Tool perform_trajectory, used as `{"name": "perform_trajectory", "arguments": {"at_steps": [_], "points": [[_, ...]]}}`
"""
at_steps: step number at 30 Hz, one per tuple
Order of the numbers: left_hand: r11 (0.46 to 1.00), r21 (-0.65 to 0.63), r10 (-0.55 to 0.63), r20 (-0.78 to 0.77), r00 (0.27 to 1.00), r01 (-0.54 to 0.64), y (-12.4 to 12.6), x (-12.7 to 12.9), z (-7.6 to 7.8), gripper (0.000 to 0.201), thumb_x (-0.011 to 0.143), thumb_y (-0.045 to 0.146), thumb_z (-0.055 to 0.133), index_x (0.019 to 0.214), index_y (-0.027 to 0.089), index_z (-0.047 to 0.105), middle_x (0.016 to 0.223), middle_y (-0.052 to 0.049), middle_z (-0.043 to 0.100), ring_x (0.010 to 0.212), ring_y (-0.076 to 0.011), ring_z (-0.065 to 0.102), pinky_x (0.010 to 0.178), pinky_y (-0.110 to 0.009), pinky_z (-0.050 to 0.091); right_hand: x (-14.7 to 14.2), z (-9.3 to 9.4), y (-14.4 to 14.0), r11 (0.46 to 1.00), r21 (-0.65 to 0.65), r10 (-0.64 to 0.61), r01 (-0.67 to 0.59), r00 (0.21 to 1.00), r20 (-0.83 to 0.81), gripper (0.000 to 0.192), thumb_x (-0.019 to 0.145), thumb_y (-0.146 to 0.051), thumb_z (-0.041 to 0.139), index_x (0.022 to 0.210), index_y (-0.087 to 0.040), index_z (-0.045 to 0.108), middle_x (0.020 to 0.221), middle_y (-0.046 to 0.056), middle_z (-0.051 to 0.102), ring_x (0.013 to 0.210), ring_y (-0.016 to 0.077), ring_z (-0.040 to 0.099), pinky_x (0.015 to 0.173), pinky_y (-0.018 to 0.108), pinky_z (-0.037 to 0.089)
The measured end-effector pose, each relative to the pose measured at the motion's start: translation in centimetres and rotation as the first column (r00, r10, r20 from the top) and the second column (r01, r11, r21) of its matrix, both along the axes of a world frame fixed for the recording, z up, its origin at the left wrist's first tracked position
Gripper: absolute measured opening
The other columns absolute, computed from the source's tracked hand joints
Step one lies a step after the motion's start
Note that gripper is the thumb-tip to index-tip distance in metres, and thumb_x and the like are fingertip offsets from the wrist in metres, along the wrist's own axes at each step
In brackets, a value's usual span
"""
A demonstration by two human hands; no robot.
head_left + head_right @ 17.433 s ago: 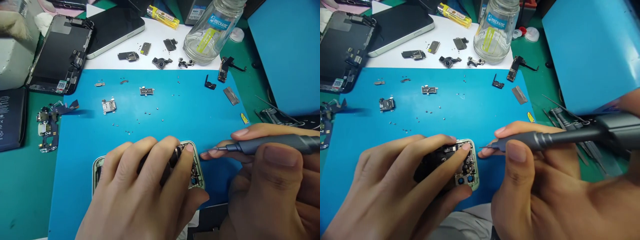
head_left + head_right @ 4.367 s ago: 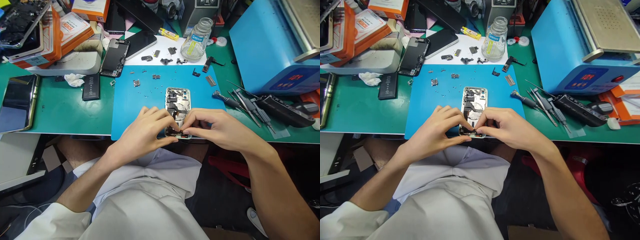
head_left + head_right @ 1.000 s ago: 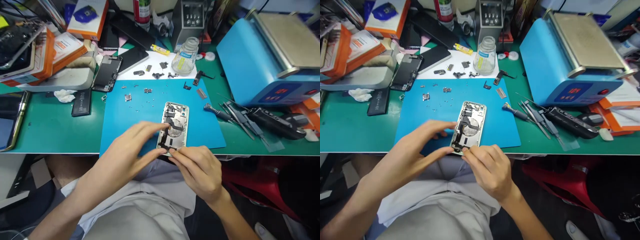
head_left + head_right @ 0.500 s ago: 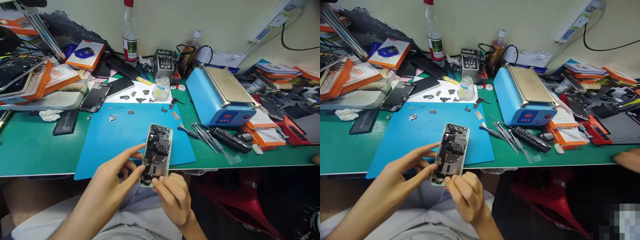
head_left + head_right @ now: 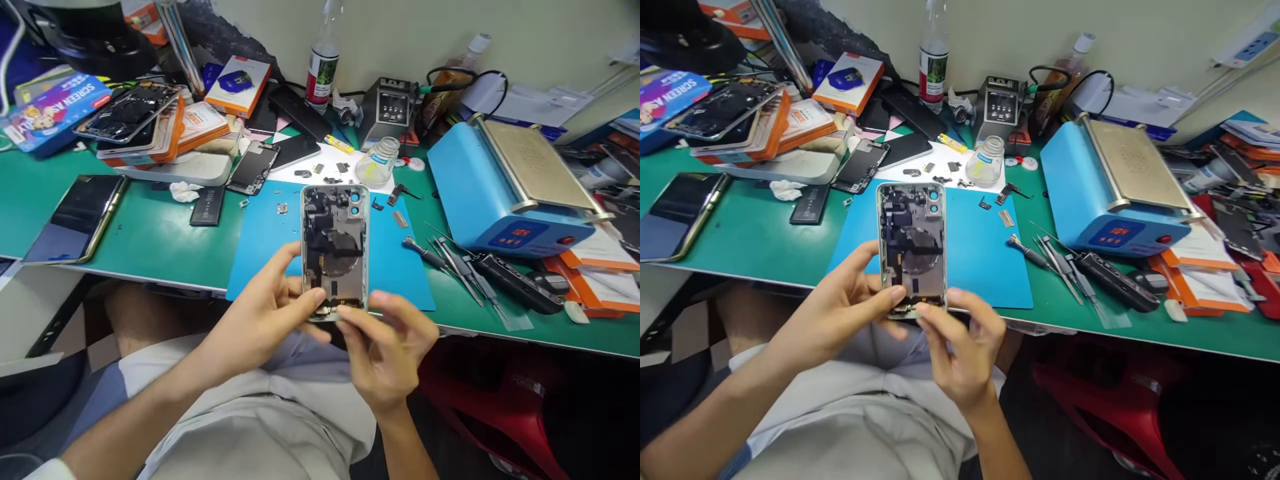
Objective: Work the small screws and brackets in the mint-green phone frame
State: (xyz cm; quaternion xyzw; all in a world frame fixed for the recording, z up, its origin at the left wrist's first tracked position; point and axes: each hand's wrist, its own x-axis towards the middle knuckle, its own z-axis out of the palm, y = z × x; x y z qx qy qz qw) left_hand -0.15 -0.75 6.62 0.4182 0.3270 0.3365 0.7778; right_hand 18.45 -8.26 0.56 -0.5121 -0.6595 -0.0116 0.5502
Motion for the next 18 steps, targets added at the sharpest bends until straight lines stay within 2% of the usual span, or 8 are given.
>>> {"name": "perform_trajectory", "arguments": {"at_steps": [2,4,5,7,10,13,18], "points": [[0.998,-0.009,0.056,0.039,0.998,-0.056,0.6,-0.6,0.0,0.053,0.103,0.029,0.082,0.142,0.027,0.046,0.096,0.004,0.084,0.083,-0.0123,0.083,0.077,-0.023,0.075,-0.9,0.9,0.4,0.992,-0.121,0.004,-0.029,0.980,-0.198,0.044,0.113,-0.021,0.060,0.155,-0.033,0.066,0.147,0.011,0.056,0.110,0.0192,0.073,0.097,0.038,0.070],[0.996,-0.013,0.088,0.049,0.995,-0.087,1.0,-1.1,0.1,0.059,0.100,0.029,0.085,0.143,0.027,0.045,0.094,0.005,0.084,0.084,-0.0128,0.084,0.077,-0.022,0.075,-1.8,2.0,1.0,0.954,-0.271,0.019,-0.125,0.932,-0.362,0.048,0.118,-0.029,0.049,0.166,-0.032,0.053,0.146,0.014,0.060,0.092,0.0160,0.074,0.077,0.033,0.070],[0.996,-0.011,0.093,0.050,0.994,-0.093,1.0,-1.3,0.2,0.061,0.098,0.031,0.088,0.142,0.027,0.045,0.094,0.005,0.084,0.083,-0.0132,0.084,0.076,-0.022,0.074,-2.1,2.6,1.3,0.919,-0.345,0.031,-0.192,0.906,-0.422,0.046,0.118,-0.033,0.051,0.164,-0.030,0.056,0.139,0.013,0.066,0.083,0.0142,0.072,0.067,0.030,0.068],[0.994,-0.005,0.106,0.053,0.993,-0.106,1.0,-1.6,0.3,0.063,0.094,0.035,0.092,0.137,0.027,0.047,0.094,0.004,0.084,0.082,-0.0149,0.085,0.071,-0.020,0.073,-2.7,3.5,2.0,0.827,-0.460,0.051,-0.323,0.858,-0.511,0.036,0.114,-0.040,0.063,0.147,-0.025,0.068,0.112,0.007,0.073,0.067,0.0110,0.064,0.056,0.024,0.061],[0.993,0.022,0.116,0.056,0.992,-0.118,0.8,-1.9,0.2,0.062,0.092,0.038,0.095,0.133,0.026,0.049,0.097,0.003,0.085,0.083,-0.0170,0.087,0.068,-0.020,0.072,-3.1,4.4,2.9,0.719,-0.530,0.050,-0.449,0.795,-0.605,0.027,0.107,-0.045,0.076,0.122,-0.022,0.074,0.085,-0.002,0.065,0.059,0.0089,0.057,0.052,0.021,0.058],[0.994,0.049,0.100,0.047,0.994,-0.102,0.6,-2.1,0.0,0.054,0.098,0.033,0.089,0.135,0.027,0.050,0.101,0.002,0.086,0.085,-0.0165,0.087,0.071,-0.020,0.073,-3.2,4.5,3.3,0.658,-0.550,0.039,-0.514,0.753,-0.657,0.028,0.104,-0.047,0.079,0.114,-0.022,0.073,0.082,-0.004,0.062,0.056,0.0086,0.058,0.050,0.021,0.058],[0.993,0.078,0.089,0.038,0.995,-0.092,0.4,-2.0,-0.1,0.037,0.108,0.028,0.072,0.137,0.026,0.048,0.114,-0.002,0.086,0.088,-0.0157,0.087,0.072,-0.022,0.075,-2.6,4.6,3.4,0.599,-0.571,0.066,-0.561,0.746,-0.663,0.031,0.106,-0.049,0.075,0.120,-0.022,0.071,0.075,-0.006,0.059,0.057,0.0135,0.067,0.054,0.028,0.066]]}}
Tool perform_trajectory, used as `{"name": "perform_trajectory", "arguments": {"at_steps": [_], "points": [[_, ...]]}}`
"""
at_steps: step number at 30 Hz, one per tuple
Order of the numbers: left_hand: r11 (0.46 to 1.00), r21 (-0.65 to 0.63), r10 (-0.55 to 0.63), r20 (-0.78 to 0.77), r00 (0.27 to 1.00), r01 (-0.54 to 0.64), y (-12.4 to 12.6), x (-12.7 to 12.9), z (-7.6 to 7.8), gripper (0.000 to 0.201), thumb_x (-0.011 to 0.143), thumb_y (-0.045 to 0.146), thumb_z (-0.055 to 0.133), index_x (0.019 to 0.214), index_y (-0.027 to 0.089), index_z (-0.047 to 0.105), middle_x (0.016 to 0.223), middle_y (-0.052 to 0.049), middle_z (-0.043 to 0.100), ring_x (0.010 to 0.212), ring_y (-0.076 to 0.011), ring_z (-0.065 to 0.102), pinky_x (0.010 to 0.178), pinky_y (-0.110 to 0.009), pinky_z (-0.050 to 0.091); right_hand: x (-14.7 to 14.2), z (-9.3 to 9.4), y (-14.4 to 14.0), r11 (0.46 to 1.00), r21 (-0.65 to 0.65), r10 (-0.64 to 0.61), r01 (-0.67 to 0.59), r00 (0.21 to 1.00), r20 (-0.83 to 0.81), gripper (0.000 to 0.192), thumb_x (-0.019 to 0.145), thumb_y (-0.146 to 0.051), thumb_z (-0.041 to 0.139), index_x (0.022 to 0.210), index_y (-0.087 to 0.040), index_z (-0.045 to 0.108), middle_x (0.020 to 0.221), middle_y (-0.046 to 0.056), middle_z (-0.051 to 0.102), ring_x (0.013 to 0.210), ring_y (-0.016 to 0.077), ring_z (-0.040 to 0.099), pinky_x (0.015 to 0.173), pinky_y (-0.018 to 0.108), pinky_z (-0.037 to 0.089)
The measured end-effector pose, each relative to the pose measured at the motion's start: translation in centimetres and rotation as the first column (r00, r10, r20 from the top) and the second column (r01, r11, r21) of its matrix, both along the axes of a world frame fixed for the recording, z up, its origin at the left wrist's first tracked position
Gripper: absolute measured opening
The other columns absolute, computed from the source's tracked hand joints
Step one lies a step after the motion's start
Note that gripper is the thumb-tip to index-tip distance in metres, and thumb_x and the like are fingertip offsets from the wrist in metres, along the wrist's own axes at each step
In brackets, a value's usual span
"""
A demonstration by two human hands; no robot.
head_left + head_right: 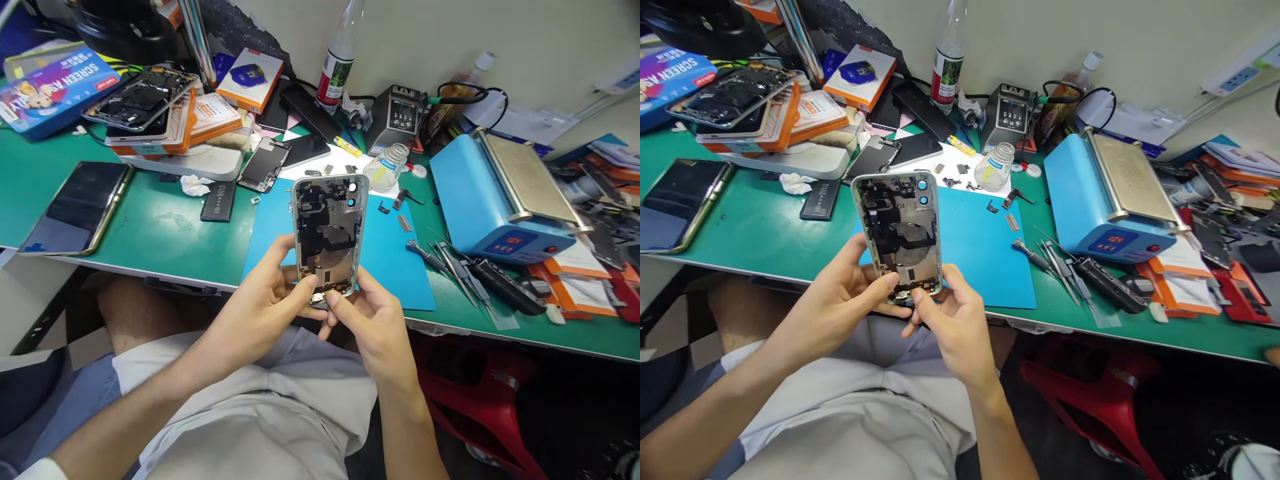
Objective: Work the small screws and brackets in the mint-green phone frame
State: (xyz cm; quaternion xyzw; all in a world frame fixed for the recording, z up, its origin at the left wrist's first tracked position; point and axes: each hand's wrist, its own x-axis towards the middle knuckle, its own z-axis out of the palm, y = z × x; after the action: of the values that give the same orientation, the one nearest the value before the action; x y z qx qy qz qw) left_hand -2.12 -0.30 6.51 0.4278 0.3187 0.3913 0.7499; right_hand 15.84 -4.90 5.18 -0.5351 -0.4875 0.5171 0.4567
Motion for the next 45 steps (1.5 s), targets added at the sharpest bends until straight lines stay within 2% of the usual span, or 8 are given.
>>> {"name": "perform_trajectory", "arguments": {"at_steps": [7,11,15,31,35,38,40,45], "points": [[0.998,-0.055,-0.024,-0.016,1.000,0.023,0.9,0.3,0.2,0.048,0.102,0.028,0.081,0.140,0.024,0.051,0.112,-0.002,0.086,0.089,-0.0192,0.088,0.068,-0.023,0.075,0.6,0.0,-0.2,0.978,0.209,-0.058,0.001,0.962,0.268,0.033,0.113,-0.037,0.067,0.144,-0.025,0.065,0.111,0.004,0.072,0.072,0.0136,0.073,0.060,0.029,0.068],[0.997,-0.072,-0.004,-0.046,0.999,0.001,1.3,-0.3,0.5,0.051,0.099,0.030,0.085,0.140,0.022,0.055,0.103,0.000,0.084,0.082,-0.0176,0.085,0.065,-0.024,0.075,1.6,0.0,-0.7,0.758,0.651,-0.409,-0.036,0.751,0.519,0.055,0.095,-0.017,0.091,0.141,-0.034,0.067,0.128,0.004,0.066,0.096,0.0135,0.072,0.078,0.025,0.066],[0.993,-0.101,-0.068,-0.074,0.995,0.061,1.3,-1.0,1.1,0.056,0.098,0.031,0.086,0.145,0.022,0.057,0.094,0.003,0.081,0.065,-0.0149,0.079,0.054,-0.026,0.073,2.9,0.9,-0.8,0.646,0.699,-0.452,-0.306,0.586,0.673,0.029,0.094,-0.008,0.090,0.112,-0.027,0.076,0.103,0.000,0.065,0.089,0.0115,0.066,0.080,0.024,0.058],[0.986,-0.151,-0.073,-0.052,0.996,0.065,1.3,-0.4,1.2,0.059,0.087,0.022,0.093,0.135,0.023,0.059,0.093,0.003,0.076,0.072,-0.0137,0.070,0.050,-0.028,0.072,3.8,1.3,-0.3,0.647,0.555,-0.292,-0.524,0.502,0.814,0.029,0.098,-0.004,0.081,0.120,-0.022,0.074,0.114,0.006,0.076,0.101,0.0170,0.075,0.085,0.030,0.060],[0.993,-0.097,-0.081,-0.139,0.987,0.068,0.3,-0.5,0.4,0.049,0.095,0.034,0.089,0.134,0.025,0.060,0.097,0.000,0.081,0.071,-0.0164,0.078,0.057,-0.028,0.075,4.2,0.8,-1.2,0.670,0.556,-0.310,-0.492,0.495,0.812,0.011,0.105,-0.025,0.081,0.114,-0.026,0.075,0.110,0.004,0.078,0.095,0.0150,0.076,0.083,0.027,0.063],[0.982,0.183,0.113,-0.342,0.933,-0.052,-0.6,-1.8,-0.9,0.034,0.104,0.042,0.081,0.130,0.030,0.062,0.109,0.000,0.084,0.073,-0.0160,0.084,0.067,-0.020,0.073,7.2,0.3,-1.9,0.710,0.605,-0.420,-0.360,0.473,0.774,0.019,0.114,-0.044,0.068,0.121,-0.028,0.075,0.104,0.002,0.081,0.094,0.0157,0.078,0.084,0.029,0.064],[0.945,0.306,0.244,-0.436,0.866,-0.112,-0.8,-3.2,-2.0,0.035,0.102,0.046,0.083,0.127,0.034,0.062,0.112,0.002,0.085,0.077,-0.0187,0.087,0.068,-0.018,0.071,10.4,0.3,-2.0,0.744,0.654,-0.573,-0.135,0.374,0.729,0.017,0.117,-0.027,0.059,0.124,-0.026,0.074,0.107,0.005,0.081,0.093,0.0183,0.076,0.086,0.034,0.060],[0.936,0.291,0.333,-0.548,0.767,-0.199,-0.1,-6.2,-4.4,0.036,0.101,0.045,0.085,0.129,0.037,0.063,0.115,0.004,0.087,0.069,-0.0234,0.088,0.057,-0.020,0.069,18.1,0.9,-0.5,0.836,0.539,-0.549,0.105,0.137,0.825,0.028,0.115,-0.042,0.063,0.119,-0.022,0.082,0.116,0.010,0.082,0.093,0.0251,0.075,0.079,0.038,0.051]]}}
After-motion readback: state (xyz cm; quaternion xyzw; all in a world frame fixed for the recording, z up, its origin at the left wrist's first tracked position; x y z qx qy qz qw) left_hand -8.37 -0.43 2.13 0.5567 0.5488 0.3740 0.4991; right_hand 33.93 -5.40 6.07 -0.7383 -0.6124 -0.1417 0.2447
